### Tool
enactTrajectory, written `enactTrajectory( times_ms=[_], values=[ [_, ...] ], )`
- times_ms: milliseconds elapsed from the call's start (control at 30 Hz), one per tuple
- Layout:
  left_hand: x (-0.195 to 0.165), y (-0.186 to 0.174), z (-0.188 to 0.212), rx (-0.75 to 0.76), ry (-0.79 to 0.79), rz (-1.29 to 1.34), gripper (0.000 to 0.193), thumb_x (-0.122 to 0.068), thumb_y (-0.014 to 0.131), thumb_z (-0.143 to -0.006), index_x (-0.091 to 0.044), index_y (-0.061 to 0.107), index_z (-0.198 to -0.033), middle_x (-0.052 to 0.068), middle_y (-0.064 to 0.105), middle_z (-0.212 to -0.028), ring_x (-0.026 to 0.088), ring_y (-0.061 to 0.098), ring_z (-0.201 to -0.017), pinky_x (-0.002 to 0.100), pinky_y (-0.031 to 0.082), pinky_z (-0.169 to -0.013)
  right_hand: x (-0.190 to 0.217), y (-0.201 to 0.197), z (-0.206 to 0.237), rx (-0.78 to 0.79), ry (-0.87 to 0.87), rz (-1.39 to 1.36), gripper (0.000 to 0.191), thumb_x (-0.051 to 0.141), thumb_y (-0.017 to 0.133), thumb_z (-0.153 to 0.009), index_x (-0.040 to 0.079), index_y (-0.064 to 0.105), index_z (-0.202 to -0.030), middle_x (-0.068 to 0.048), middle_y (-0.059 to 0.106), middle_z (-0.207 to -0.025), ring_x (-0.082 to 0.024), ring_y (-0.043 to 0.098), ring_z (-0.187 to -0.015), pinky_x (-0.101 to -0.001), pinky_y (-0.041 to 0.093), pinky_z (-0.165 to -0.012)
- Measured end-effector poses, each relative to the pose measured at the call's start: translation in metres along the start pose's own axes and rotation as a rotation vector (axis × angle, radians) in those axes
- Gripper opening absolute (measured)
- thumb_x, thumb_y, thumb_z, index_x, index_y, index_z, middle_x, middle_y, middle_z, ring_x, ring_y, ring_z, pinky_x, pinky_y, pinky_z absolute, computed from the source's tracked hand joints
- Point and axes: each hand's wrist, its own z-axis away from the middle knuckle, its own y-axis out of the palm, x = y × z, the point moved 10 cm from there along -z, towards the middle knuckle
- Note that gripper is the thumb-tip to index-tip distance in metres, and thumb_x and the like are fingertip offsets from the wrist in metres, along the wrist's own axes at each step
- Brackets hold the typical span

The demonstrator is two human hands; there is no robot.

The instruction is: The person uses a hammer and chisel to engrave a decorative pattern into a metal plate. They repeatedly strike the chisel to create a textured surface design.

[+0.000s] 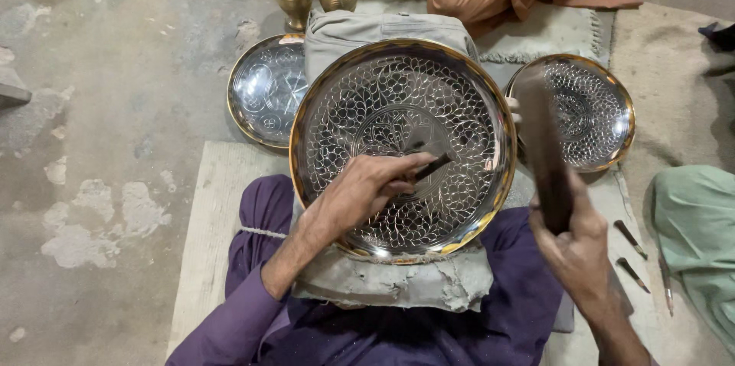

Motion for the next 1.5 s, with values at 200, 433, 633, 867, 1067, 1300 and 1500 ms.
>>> enactTrajectory(
  times_ms=[200,433,633,867,1067,1300,1500],
  values=[
    [-0.02,-0.004,-0.005,0.049,0.173,-0.065,0.066,0.0,0.074,-0.079,-0.016,0.059,-0.142,0.009,0.078,-0.105,0.023,0.078,-0.089,0.039,0.063,-0.078,-0.031,0.021,0.046,-0.203,0.03,-0.255,0.056,0.006,0.07,-0.09,0.02,0.053,-0.142,-0.01,0.07,-0.114,-0.022,0.071,-0.099,-0.0346,0.057,-0.087],
    [-0.028,0.008,-0.009,0.146,0.251,-0.148,0.052,-0.015,0.074,-0.085,-0.02,0.064,-0.136,0.007,0.079,-0.109,0.025,0.076,-0.085,0.04,0.061,-0.074,-0.056,0.037,0.078,-0.338,0.054,-0.595,0.038,0.01,0.07,-0.098,0.016,0.05,-0.13,-0.017,0.063,-0.109,-0.034,0.063,-0.103,-0.0374,0.059,-0.09],
    [-0.016,0.007,-0.014,0.144,0.161,-0.183,0.053,-0.016,0.072,-0.086,-0.022,0.062,-0.137,0.005,0.078,-0.104,0.021,0.075,-0.079,0.038,0.062,-0.072,-0.065,0.048,0.078,-0.086,0.181,0.049,0.065,0.003,0.072,-0.074,0.01,0.059,-0.138,-0.022,0.072,-0.097,-0.038,0.072,-0.085,-0.0444,0.056,-0.073],
    [-0.006,0.01,-0.012,0.15,0.166,-0.131,0.056,-0.015,0.072,-0.085,-0.023,0.06,-0.139,0.003,0.079,-0.102,0.018,0.075,-0.081,0.036,0.063,-0.076,-0.036,0.033,0.069,-0.161,-0.026,-0.107,0.069,0.008,0.076,-0.08,0.006,0.051,-0.144,-0.018,0.065,-0.109,-0.031,0.069,-0.097,-0.0394,0.056,-0.081],
    [-0.01,0.007,-0.011,0.147,0.178,-0.143,0.054,-0.017,0.072,-0.086,-0.024,0.062,-0.138,0.003,0.078,-0.108,0.02,0.076,-0.084,0.039,0.063,-0.076,-0.054,0.037,0.066,-0.146,0.184,-0.353,0.052,0.003,0.072,-0.088,0.009,0.056,-0.137,-0.013,0.068,-0.104,-0.028,0.067,-0.096,-0.0385,0.055,-0.084],
    [-0.027,-0.002,-0.004,0.118,0.18,-0.184,0.051,-0.012,0.069,-0.089,-0.021,0.062,-0.138,0.008,0.077,-0.103,0.03,0.073,-0.085,0.045,0.058,-0.073,-0.048,0.037,0.061,-0.13,0.078,-0.23,0.047,-0.001,0.072,-0.086,0.009,0.058,-0.129,-0.017,0.07,-0.107,-0.027,0.071,-0.096,-0.0381,0.057,-0.082],
    [-0.029,-0.008,0.001,0.011,0.114,-0.226,0.052,-0.009,0.071,-0.087,-0.017,0.062,-0.138,0.01,0.076,-0.101,0.03,0.074,-0.085,0.045,0.058,-0.071,-0.053,0.038,0.051,-0.115,0.102,-0.403,0.05,0.0,0.071,-0.087,0.01,0.057,-0.135,-0.016,0.067,-0.109,-0.022,0.069,-0.098,-0.036,0.057,-0.085]
  ],
)
